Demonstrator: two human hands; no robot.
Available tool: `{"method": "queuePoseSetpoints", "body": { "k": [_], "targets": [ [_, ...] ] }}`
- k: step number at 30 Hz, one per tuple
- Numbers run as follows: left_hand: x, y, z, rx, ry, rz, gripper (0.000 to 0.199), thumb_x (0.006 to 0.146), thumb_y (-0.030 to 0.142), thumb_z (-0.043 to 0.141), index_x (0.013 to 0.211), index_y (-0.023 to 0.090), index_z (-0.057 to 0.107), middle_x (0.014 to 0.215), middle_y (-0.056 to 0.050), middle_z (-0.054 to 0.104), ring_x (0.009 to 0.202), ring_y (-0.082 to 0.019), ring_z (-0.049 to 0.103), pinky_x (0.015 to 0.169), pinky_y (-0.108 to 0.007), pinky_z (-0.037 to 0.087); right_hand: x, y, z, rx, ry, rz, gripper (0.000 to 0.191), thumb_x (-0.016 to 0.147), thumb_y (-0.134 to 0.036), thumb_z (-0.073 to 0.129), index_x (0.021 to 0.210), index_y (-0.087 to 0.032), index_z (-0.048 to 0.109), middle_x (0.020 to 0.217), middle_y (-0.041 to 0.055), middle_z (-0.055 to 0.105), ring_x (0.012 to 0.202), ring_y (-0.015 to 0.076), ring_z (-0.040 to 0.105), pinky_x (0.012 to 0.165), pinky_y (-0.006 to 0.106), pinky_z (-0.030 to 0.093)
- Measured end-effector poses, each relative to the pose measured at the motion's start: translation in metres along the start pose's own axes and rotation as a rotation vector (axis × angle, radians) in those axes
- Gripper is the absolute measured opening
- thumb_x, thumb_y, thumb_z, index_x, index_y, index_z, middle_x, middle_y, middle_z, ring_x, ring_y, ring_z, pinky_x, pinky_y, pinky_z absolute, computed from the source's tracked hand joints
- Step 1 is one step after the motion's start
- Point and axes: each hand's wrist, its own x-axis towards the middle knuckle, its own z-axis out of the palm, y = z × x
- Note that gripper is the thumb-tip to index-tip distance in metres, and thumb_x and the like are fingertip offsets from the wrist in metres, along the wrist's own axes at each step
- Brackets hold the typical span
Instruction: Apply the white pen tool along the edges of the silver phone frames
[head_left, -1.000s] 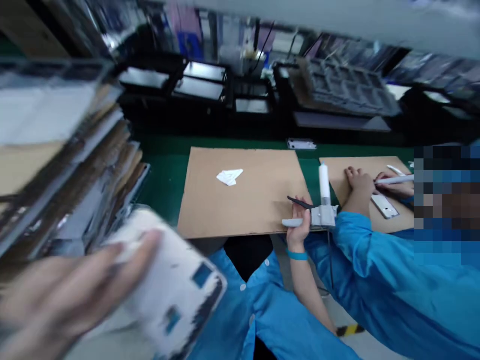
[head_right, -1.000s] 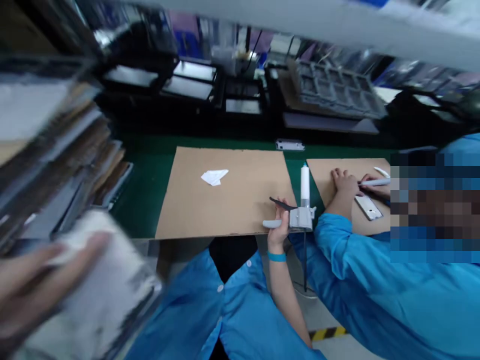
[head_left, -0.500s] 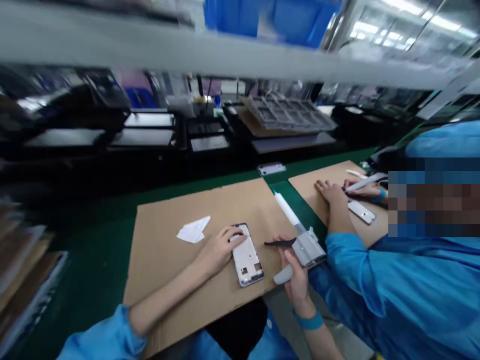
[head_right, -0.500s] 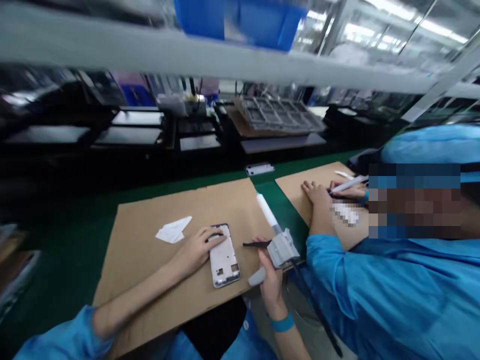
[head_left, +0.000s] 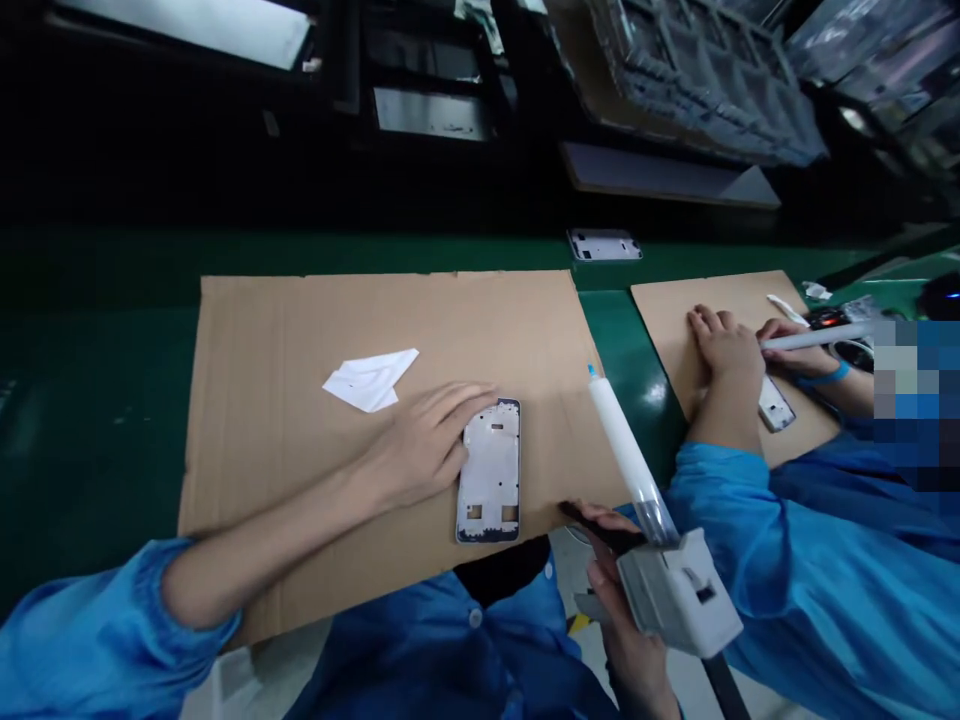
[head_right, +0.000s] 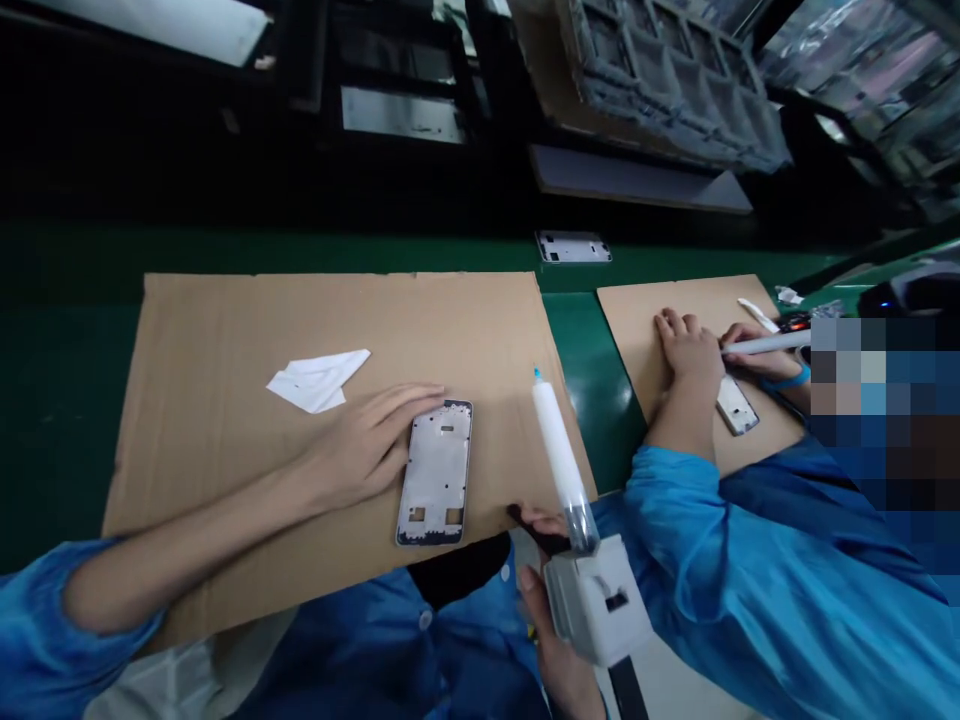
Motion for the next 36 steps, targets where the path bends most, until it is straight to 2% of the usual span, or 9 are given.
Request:
{"method": "queuePoseSetpoints", "body": {
  "k": [1, 3, 4, 6, 8, 11, 16, 28, 36],
  "targets": [
    [0.0, 0.001, 0.001, 0.051, -0.013, -0.044, 0.063, 0.117, 0.035, 0.054, 0.177, 0.02, 0.04, 0.177, -0.017, 0.053, 0.166, -0.033, 0.051, 0.139, -0.061, 0.044, 0.014, 0.008, 0.004, -0.027, -0.011, 0.036, 0.068, 0.116, -0.016, 0.022, 0.177, -0.012, 0.053, 0.185, 0.0242, 0.034, 0.16, 0.036, 0.044, 0.114, 0.059, 0.048],
    [0.002, 0.003, 0.004, 0.142, -0.057, -0.093, 0.084, 0.114, 0.065, 0.061, 0.179, 0.016, 0.038, 0.182, -0.019, 0.046, 0.171, -0.04, 0.041, 0.144, -0.066, 0.031, 0.023, 0.015, 0.017, -0.078, -0.033, 0.058, 0.071, 0.117, -0.014, 0.015, 0.178, -0.009, 0.05, 0.186, 0.023, 0.033, 0.158, 0.0333, 0.041, 0.114, 0.053, 0.047],
    [0.002, 0.003, 0.006, 0.171, -0.072, -0.099, 0.09, 0.112, 0.075, 0.061, 0.177, 0.015, 0.041, 0.183, -0.019, 0.044, 0.172, -0.041, 0.039, 0.145, -0.066, 0.027, 0.022, 0.015, 0.023, -0.102, -0.039, 0.053, 0.071, 0.118, -0.015, 0.013, 0.179, -0.011, 0.048, 0.187, 0.0217, 0.032, 0.157, 0.0324, 0.04, 0.113, 0.051, 0.047],
    [0.003, 0.003, 0.009, 0.196, -0.07, -0.11, 0.089, 0.11, 0.082, 0.059, 0.169, 0.016, 0.052, 0.182, -0.019, 0.045, 0.171, -0.04, 0.041, 0.145, -0.065, 0.028, 0.017, 0.015, 0.03, -0.136, -0.044, 0.039, 0.071, 0.119, -0.018, 0.011, 0.18, -0.013, 0.047, 0.187, 0.0207, 0.031, 0.154, 0.0323, 0.04, 0.11, 0.049, 0.047],
    [0.002, 0.001, 0.012, 0.203, -0.03, -0.13, 0.085, 0.108, 0.083, 0.06, 0.159, 0.015, 0.06, 0.179, -0.021, 0.049, 0.166, -0.04, 0.047, 0.142, -0.064, 0.034, 0.015, 0.016, 0.033, -0.158, -0.053, 0.038, 0.071, 0.118, -0.017, 0.012, 0.18, -0.013, 0.047, 0.188, 0.0203, 0.031, 0.152, 0.0323, 0.041, 0.109, 0.048, 0.046],
    [0.001, 0.0, 0.014, 0.208, 0.015, -0.154, 0.083, 0.106, 0.082, 0.065, 0.152, 0.014, 0.062, 0.174, -0.022, 0.053, 0.162, -0.041, 0.05, 0.138, -0.063, 0.04, 0.017, 0.019, 0.032, -0.176, -0.053, 0.036, 0.072, 0.117, -0.016, 0.013, 0.18, -0.013, 0.047, 0.188, 0.0192, 0.029, 0.152, 0.0321, 0.041, 0.11, 0.049, 0.047],
    [0.0, 0.002, 0.015, 0.198, 0.001, -0.162, 0.082, 0.105, 0.082, 0.065, 0.153, 0.015, 0.062, 0.174, -0.022, 0.054, 0.163, -0.04, 0.049, 0.141, -0.062, 0.034, 0.019, 0.023, 0.034, -0.182, -0.043, 0.042, 0.073, 0.116, -0.021, 0.013, 0.179, -0.012, 0.049, 0.188, 0.0174, 0.032, 0.153, 0.0325, 0.041, 0.111, 0.049, 0.05],
    [-0.002, 0.003, 0.02, 0.206, 0.021, -0.153, 0.082, 0.108, 0.081, 0.06, 0.158, 0.016, 0.057, 0.172, -0.019, 0.056, 0.165, -0.038, 0.047, 0.144, -0.06, 0.03, 0.015, 0.02, 0.03, -0.224, -0.07, 0.044, 0.077, 0.116, -0.019, 0.006, 0.181, -0.013, 0.046, 0.19, 0.0119, 0.028, 0.157, 0.0307, 0.039, 0.115, 0.048, 0.051],
    [-0.001, 0.005, 0.017, 0.212, -0.003, -0.158, 0.084, 0.109, 0.081, 0.059, 0.16, 0.015, 0.055, 0.173, -0.02, 0.054, 0.165, -0.039, 0.047, 0.144, -0.06, 0.029, 0.015, 0.024, 0.034, -0.212, -0.048, 0.036, 0.074, 0.116, -0.02, 0.01, 0.181, -0.015, 0.047, 0.189, 0.0139, 0.032, 0.156, 0.0314, 0.04, 0.114, 0.049, 0.052]
  ]
}}
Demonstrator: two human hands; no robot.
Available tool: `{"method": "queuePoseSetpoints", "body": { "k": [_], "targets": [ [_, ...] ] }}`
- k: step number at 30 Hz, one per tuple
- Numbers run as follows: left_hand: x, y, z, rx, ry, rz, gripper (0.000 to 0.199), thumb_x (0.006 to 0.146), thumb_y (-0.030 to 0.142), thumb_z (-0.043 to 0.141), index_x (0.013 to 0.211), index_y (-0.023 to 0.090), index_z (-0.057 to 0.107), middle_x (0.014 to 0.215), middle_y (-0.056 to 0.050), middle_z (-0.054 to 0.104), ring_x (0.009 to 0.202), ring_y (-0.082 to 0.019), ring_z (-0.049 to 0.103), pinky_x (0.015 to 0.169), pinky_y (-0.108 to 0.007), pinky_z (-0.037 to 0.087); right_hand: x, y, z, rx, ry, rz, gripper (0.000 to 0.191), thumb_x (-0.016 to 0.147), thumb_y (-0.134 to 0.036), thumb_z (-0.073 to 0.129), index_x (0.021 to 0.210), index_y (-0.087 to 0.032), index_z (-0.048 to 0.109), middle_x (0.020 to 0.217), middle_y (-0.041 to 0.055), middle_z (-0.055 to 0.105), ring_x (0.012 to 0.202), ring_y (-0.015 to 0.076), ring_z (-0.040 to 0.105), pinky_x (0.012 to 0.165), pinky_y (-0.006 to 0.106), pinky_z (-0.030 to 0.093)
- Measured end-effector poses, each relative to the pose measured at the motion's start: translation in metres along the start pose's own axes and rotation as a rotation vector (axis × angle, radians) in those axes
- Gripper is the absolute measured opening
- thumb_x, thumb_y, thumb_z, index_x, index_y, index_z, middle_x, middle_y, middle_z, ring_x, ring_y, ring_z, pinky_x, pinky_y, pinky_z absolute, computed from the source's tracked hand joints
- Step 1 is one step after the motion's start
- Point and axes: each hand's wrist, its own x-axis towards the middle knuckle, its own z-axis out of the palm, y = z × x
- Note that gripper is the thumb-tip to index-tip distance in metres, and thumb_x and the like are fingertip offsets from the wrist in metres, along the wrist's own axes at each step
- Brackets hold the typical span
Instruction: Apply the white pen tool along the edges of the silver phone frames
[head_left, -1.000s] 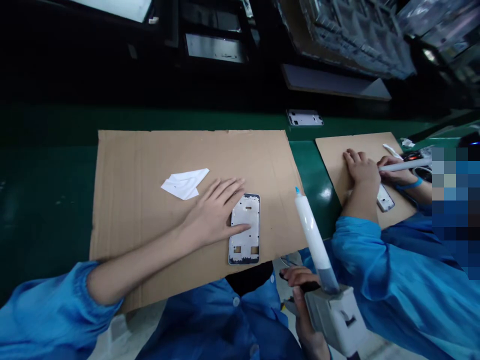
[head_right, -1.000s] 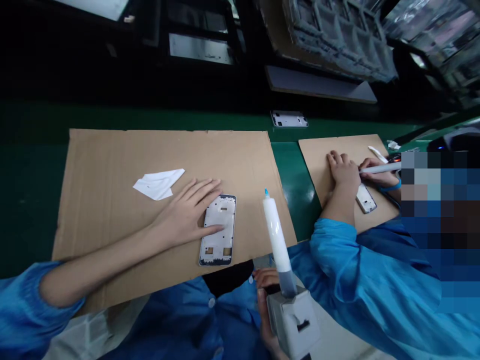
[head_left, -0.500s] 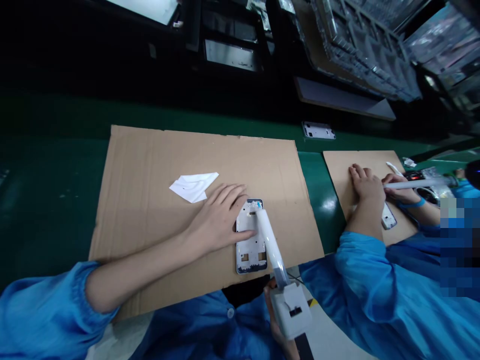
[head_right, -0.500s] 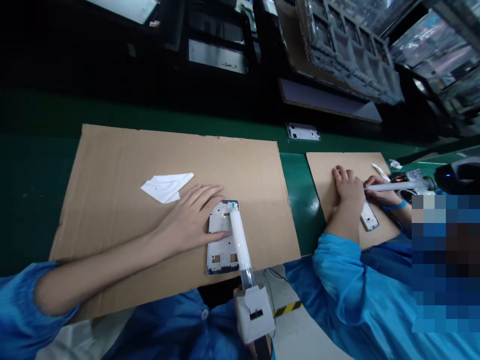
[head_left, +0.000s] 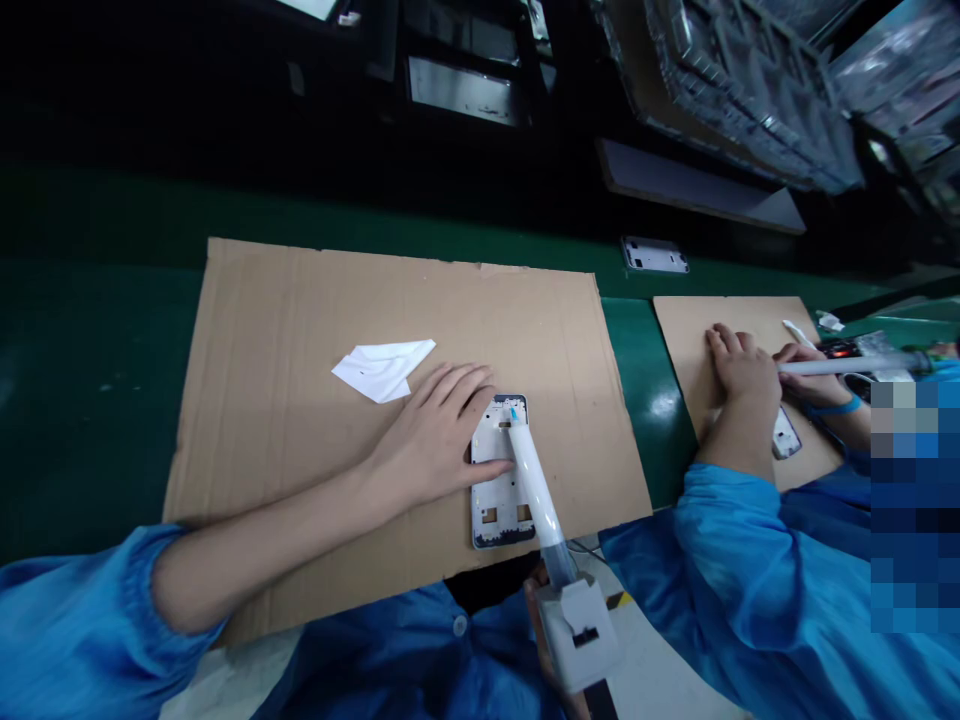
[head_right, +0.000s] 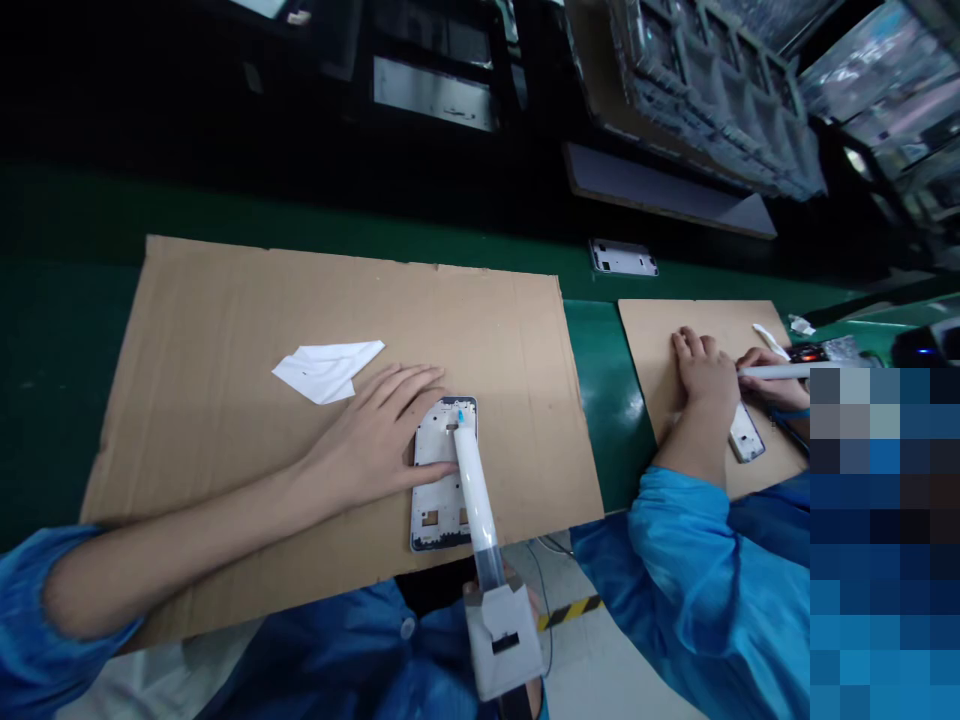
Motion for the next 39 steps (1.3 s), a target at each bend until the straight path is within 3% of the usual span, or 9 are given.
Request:
{"method": "queuePoseSetpoints", "body": {
  "k": [11, 22, 33, 39],
  "targets": [
    [0.0, 0.002, 0.001, 0.07, 0.042, 0.025, 0.083, 0.111, 0.083, 0.055, 0.155, 0.012, 0.058, 0.169, -0.02, 0.058, 0.162, -0.038, 0.051, 0.143, -0.057, 0.032, -0.001, -0.004, -0.005, -0.037, -0.029, 0.019, 0.08, 0.116, -0.021, 0.001, 0.181, -0.011, 0.045, 0.192, 0.0081, 0.025, 0.156, 0.0314, 0.041, 0.114, 0.048, 0.051],
    [-0.001, 0.002, 0.0, 0.05, 0.03, 0.021, 0.083, 0.11, 0.081, 0.058, 0.158, 0.013, 0.057, 0.17, -0.021, 0.057, 0.162, -0.039, 0.049, 0.143, -0.059, 0.032, 0.003, 0.005, 0.006, -0.018, -0.002, -0.008, 0.078, 0.116, -0.021, 0.006, 0.18, -0.013, 0.049, 0.19, 0.0116, 0.029, 0.155, 0.0312, 0.042, 0.11, 0.048, 0.052],
    [0.0, 0.001, 0.0, 0.042, 0.044, 0.031, 0.083, 0.109, 0.081, 0.059, 0.156, 0.012, 0.058, 0.169, -0.021, 0.058, 0.161, -0.039, 0.051, 0.142, -0.059, 0.034, 0.011, 0.01, 0.026, -0.093, 0.11, -0.019, 0.07, 0.117, -0.023, 0.017, 0.172, -0.018, 0.059, 0.185, 0.0087, 0.04, 0.149, 0.0308, 0.052, 0.102, 0.047, 0.064],
    [0.0, 0.0, 0.002, 0.039, 0.049, 0.026, 0.084, 0.11, 0.082, 0.057, 0.157, 0.013, 0.057, 0.17, -0.021, 0.058, 0.162, -0.039, 0.05, 0.142, -0.059, 0.033, 0.011, 0.011, 0.025, -0.074, 0.1, -0.022, 0.072, 0.114, -0.019, 0.017, 0.174, -0.018, 0.057, 0.186, 0.0094, 0.038, 0.15, 0.0309, 0.051, 0.103, 0.047, 0.064]
  ]
}}
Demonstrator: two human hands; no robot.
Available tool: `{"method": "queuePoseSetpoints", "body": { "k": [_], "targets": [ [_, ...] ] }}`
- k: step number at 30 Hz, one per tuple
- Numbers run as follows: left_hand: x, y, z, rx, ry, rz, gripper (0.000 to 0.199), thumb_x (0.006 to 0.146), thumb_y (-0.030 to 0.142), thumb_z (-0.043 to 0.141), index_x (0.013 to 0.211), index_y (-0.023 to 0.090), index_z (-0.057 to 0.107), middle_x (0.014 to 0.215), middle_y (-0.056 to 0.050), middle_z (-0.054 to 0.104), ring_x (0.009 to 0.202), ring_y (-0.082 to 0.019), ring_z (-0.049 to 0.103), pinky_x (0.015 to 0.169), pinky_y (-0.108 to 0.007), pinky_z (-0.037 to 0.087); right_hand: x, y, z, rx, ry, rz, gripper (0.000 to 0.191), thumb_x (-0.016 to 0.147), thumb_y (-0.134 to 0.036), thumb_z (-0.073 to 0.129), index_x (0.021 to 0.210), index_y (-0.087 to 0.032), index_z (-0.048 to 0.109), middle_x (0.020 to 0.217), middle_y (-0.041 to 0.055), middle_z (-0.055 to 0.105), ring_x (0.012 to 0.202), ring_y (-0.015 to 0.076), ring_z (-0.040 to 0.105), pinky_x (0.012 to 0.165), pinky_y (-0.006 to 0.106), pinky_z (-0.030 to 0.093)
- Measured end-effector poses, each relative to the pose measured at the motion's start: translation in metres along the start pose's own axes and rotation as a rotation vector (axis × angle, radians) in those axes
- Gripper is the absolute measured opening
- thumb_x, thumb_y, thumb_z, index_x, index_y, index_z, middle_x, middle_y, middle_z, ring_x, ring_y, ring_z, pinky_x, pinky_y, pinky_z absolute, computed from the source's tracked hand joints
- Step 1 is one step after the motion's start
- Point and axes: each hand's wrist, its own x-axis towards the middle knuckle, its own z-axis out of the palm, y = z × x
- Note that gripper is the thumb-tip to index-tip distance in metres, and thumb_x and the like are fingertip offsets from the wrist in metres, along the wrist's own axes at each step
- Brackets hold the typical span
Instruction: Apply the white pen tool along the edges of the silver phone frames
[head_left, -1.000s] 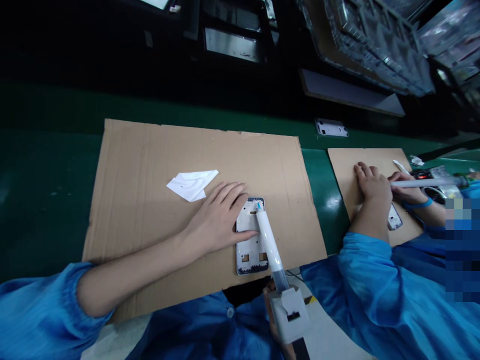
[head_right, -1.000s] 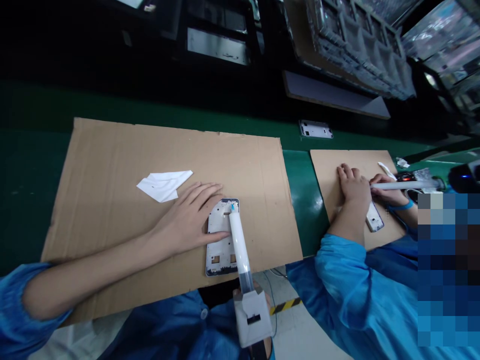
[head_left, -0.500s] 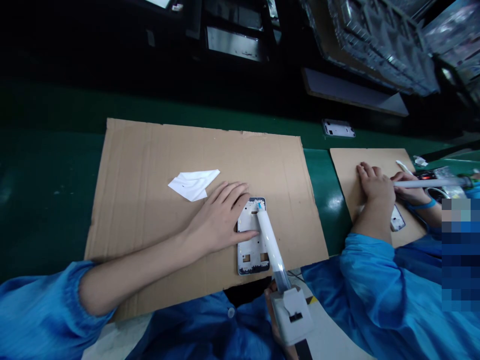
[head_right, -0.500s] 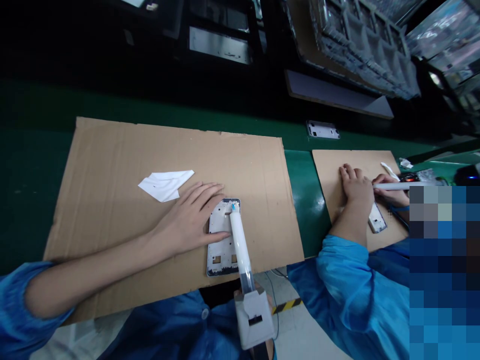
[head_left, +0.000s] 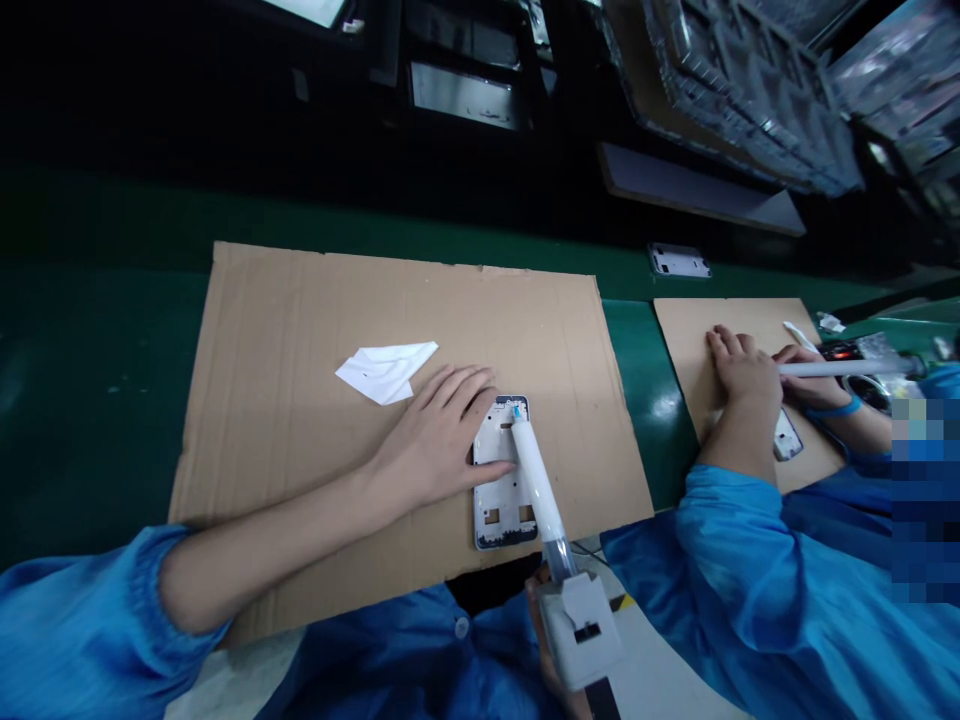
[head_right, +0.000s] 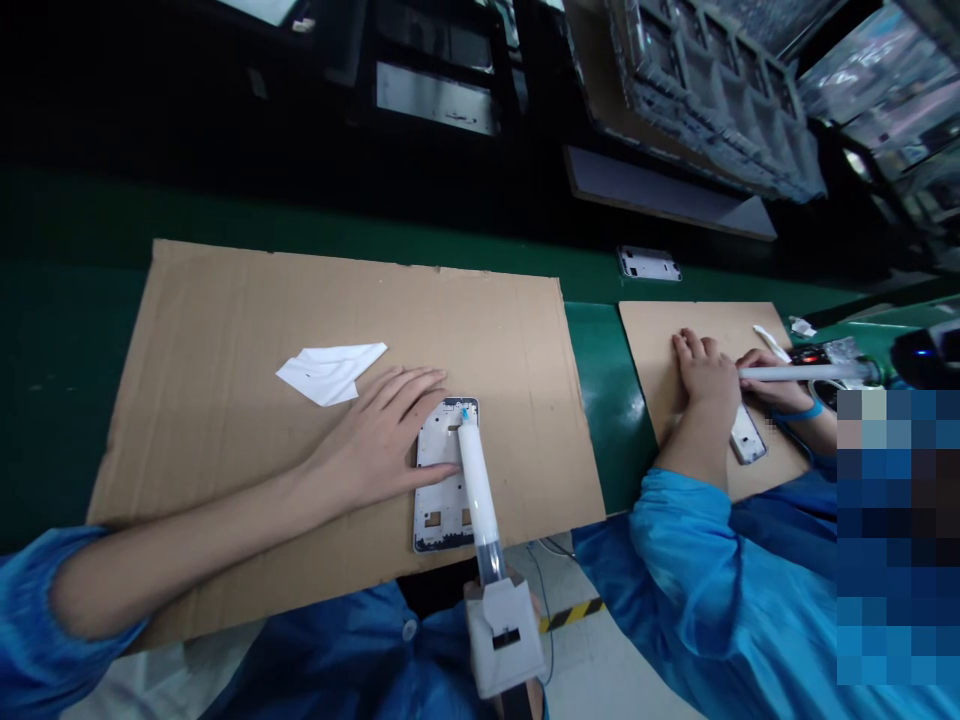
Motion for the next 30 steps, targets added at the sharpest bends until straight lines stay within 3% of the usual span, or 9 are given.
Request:
{"method": "queuePoseSetpoints", "body": {
  "k": [6, 13, 19, 23, 30],
  "targets": [
    [0.0, -0.002, 0.001, -0.024, -0.028, -0.029, 0.084, 0.109, 0.085, 0.055, 0.159, 0.017, 0.057, 0.172, -0.019, 0.056, 0.163, -0.039, 0.05, 0.142, -0.061, 0.032, -0.001, -0.004, -0.009, 0.043, -0.034, 0.002, 0.073, 0.113, -0.018, 0.018, 0.177, -0.02, 0.054, 0.187, 0.0115, 0.037, 0.154, 0.0323, 0.048, 0.108, 0.049, 0.061],
    [0.001, -0.002, 0.001, 0.026, -0.008, -0.007, 0.084, 0.109, 0.085, 0.055, 0.153, 0.013, 0.06, 0.17, -0.021, 0.058, 0.16, -0.039, 0.053, 0.139, -0.059, 0.039, 0.0, -0.006, -0.017, 0.067, -0.084, 0.017, 0.073, 0.114, -0.02, 0.015, 0.177, -0.021, 0.053, 0.188, 0.0126, 0.034, 0.154, 0.0336, 0.049, 0.108, 0.049, 0.058],
    [0.003, 0.0, 0.0, 0.033, -0.017, -0.012, 0.084, 0.108, 0.082, 0.062, 0.152, 0.01, 0.061, 0.168, -0.023, 0.059, 0.159, -0.039, 0.054, 0.14, -0.058, 0.037, -0.002, -0.006, -0.017, 0.039, -0.099, 0.024, 0.076, 0.114, -0.02, 0.009, 0.179, -0.015, 0.049, 0.19, 0.0101, 0.028, 0.156, 0.0331, 0.046, 0.112, 0.049, 0.058],
    [0.003, 0.001, 0.0, 0.017, -0.023, -0.023, 0.082, 0.107, 0.081, 0.063, 0.153, 0.013, 0.06, 0.17, -0.022, 0.058, 0.161, -0.039, 0.053, 0.14, -0.058, 0.036, -0.001, -0.005, -0.015, 0.031, -0.089, 0.023, 0.074, 0.115, -0.021, 0.014, 0.179, -0.02, 0.05, 0.19, 0.0095, 0.031, 0.155, 0.0324, 0.049, 0.11, 0.048, 0.059],
    [0.003, 0.0, 0.002, -0.005, -0.02, -0.026, 0.082, 0.106, 0.078, 0.066, 0.155, 0.012, 0.059, 0.169, -0.023, 0.058, 0.16, -0.04, 0.052, 0.14, -0.061, 0.036, 0.0, -0.003, -0.01, 0.038, -0.055, 0.011, 0.073, 0.114, -0.021, 0.016, 0.177, -0.018, 0.052, 0.188, 0.011, 0.034, 0.152, 0.0318, 0.048, 0.108, 0.049, 0.061]
  ]
}}
